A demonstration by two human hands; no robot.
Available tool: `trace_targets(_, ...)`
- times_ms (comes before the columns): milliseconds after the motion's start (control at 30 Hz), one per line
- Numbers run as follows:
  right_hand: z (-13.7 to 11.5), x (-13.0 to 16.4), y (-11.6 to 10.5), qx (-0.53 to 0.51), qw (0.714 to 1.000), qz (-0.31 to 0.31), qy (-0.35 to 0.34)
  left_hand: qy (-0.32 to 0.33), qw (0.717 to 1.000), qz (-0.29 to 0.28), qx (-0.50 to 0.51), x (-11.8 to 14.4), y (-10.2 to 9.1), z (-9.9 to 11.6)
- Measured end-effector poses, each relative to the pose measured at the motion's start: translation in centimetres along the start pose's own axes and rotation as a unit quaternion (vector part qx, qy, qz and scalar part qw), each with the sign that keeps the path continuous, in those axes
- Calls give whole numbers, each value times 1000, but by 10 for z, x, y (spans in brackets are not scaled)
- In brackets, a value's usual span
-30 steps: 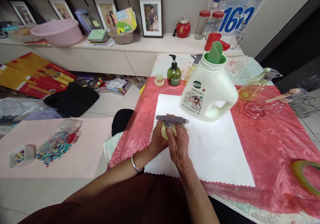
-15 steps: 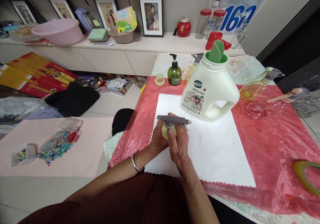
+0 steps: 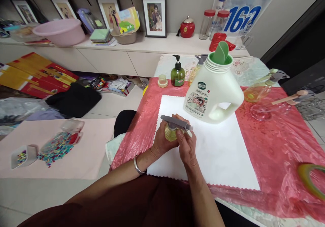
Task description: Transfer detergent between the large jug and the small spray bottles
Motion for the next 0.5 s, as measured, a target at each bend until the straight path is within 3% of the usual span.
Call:
trace_targets(67,11,-5,0,-86,995,-29,42,6,1000,17,17,2,-3,-1)
trace_targets(233,13,-21,-1,-124,985,-99,61,12,998,-12,62,3,-2,-2)
trace_targets(500,-12,-33,-5,-46,976,-213,-5,21,997,-9,74,2,-3,1)
Point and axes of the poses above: each hand's wrist, its own x-axis away from the middle knuckle, its own y-axis out of the palm, z = x × y, the point moved 8 cm from there along -x, towards the middle knuckle, and after that the axes turned 5 degrees about x, right-handed, at the moved point
